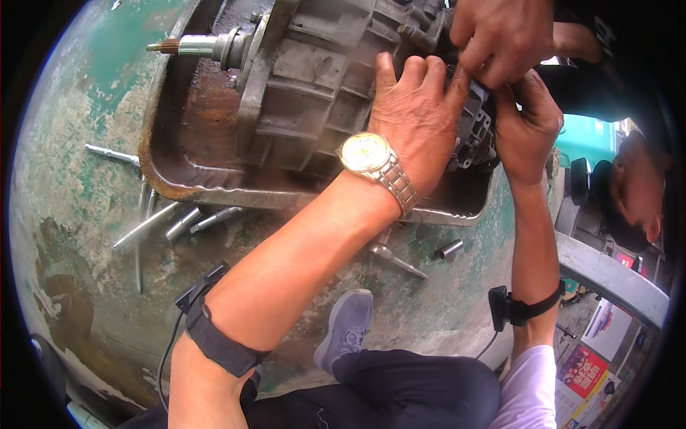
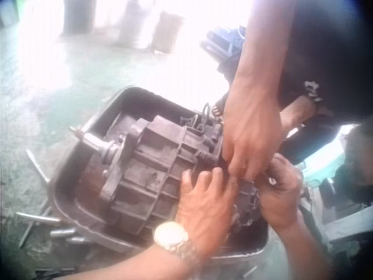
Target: The person uses a ratchet wrench to loosen and remove bolts from a metal cover on a disassembled engine block. Another person assists by holding the engine and handing over parts. The cover is removed and set aside.
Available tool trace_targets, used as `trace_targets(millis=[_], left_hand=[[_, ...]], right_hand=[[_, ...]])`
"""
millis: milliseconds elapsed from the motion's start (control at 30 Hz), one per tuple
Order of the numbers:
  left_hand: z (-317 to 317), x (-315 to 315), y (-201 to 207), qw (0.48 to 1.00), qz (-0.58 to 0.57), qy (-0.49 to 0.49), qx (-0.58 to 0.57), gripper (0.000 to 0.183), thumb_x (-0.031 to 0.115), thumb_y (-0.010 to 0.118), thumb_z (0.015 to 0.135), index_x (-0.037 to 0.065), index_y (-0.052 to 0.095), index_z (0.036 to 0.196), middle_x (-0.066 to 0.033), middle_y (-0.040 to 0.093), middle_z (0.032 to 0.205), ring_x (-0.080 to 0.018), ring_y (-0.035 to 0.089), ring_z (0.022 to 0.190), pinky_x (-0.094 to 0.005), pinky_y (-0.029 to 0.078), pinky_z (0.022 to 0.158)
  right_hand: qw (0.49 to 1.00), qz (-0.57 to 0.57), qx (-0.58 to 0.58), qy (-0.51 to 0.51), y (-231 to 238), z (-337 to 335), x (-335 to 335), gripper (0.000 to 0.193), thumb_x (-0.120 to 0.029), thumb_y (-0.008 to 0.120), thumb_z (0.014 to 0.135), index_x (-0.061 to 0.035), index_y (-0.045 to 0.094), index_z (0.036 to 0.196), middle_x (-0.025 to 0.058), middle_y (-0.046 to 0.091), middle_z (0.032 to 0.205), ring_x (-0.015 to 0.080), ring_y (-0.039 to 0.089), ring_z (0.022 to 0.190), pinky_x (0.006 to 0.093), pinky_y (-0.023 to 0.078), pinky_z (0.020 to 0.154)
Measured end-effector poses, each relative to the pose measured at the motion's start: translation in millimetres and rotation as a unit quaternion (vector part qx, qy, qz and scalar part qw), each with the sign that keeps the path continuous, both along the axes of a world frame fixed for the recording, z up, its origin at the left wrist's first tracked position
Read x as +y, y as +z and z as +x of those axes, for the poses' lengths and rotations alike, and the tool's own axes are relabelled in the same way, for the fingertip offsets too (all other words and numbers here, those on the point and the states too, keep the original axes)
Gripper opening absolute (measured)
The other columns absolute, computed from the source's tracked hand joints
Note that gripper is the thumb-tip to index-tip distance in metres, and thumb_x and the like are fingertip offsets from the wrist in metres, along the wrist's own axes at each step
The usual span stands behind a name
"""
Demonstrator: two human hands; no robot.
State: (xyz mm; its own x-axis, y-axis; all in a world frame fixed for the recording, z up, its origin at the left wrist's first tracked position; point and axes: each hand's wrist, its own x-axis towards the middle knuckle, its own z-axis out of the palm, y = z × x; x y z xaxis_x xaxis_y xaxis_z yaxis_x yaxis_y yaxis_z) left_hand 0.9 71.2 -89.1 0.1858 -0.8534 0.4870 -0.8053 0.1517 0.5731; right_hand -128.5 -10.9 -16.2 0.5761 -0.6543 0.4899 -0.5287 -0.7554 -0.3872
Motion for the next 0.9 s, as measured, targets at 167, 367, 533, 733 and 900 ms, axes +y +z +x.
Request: trace_targets(millis=[167,367,533,733,900], left_hand=[[11,-2,8,0.999,0.0,-0.033,0.019,0.062,0.026,0.086,0.063,0.009,0.058,0.115,-0.0086,0.057,0.106,-0.0284,0.053,0.105,-0.0492,0.035,0.096],[31,-8,1,0.993,-0.065,-0.091,0.038,0.058,0.025,0.085,0.061,0.008,0.059,0.111,-0.0054,0.061,0.1,-0.025,0.058,0.097,-0.044,0.038,0.09],[32,-9,-4,0.992,-0.08,-0.072,0.07,0.057,0.022,0.084,0.06,0.008,0.06,0.11,-0.0054,0.062,0.098,-0.0254,0.059,0.095,-0.0424,0.04,0.091],[36,-7,-6,0.99,-0.086,-0.091,0.062,0.049,0.021,0.084,0.061,0.007,0.062,0.102,-0.0071,0.063,0.102,-0.0272,0.059,0.097,-0.0419,0.041,0.092],[39,-1,-9,0.989,-0.084,-0.102,0.06,0.036,0.02,0.084,0.063,0.006,0.063,0.088,-0.009,0.063,0.105,-0.0291,0.057,0.102,-0.0423,0.041,0.094]], right_hand=[[0.999,-0.011,0.039,0.02,11,-4,0,0.021,0.006,0.069,0.087,0.0047,0.068,0.108,0.0043,0.07,0.094,0.0074,0.062,0.083,0.0221,0.05,0.076],[0.999,-0.022,0.023,0.016,6,-1,1,0.018,0.006,0.071,0.085,0.0053,0.069,0.103,0.0065,0.071,0.094,0.0093,0.064,0.083,0.0237,0.052,0.078],[0.998,0.043,0.007,-0.044,8,-7,16,0.021,0.005,0.071,0.086,0.0052,0.067,0.107,0.0063,0.07,0.096,0.0098,0.065,0.086,0.0235,0.052,0.08],[0.982,0.13,-0.076,-0.114,6,-22,43,0.024,0.004,0.071,0.085,0.003,0.067,0.108,0.0026,0.069,0.092,0.0068,0.063,0.079,0.0221,0.052,0.073],[0.974,0.188,-0.012,-0.129,1,-48,87,0.02,0.003,0.071,0.085,0.0018,0.067,0.104,0.0045,0.069,0.092,0.0089,0.064,0.078,0.023,0.052,0.072]])
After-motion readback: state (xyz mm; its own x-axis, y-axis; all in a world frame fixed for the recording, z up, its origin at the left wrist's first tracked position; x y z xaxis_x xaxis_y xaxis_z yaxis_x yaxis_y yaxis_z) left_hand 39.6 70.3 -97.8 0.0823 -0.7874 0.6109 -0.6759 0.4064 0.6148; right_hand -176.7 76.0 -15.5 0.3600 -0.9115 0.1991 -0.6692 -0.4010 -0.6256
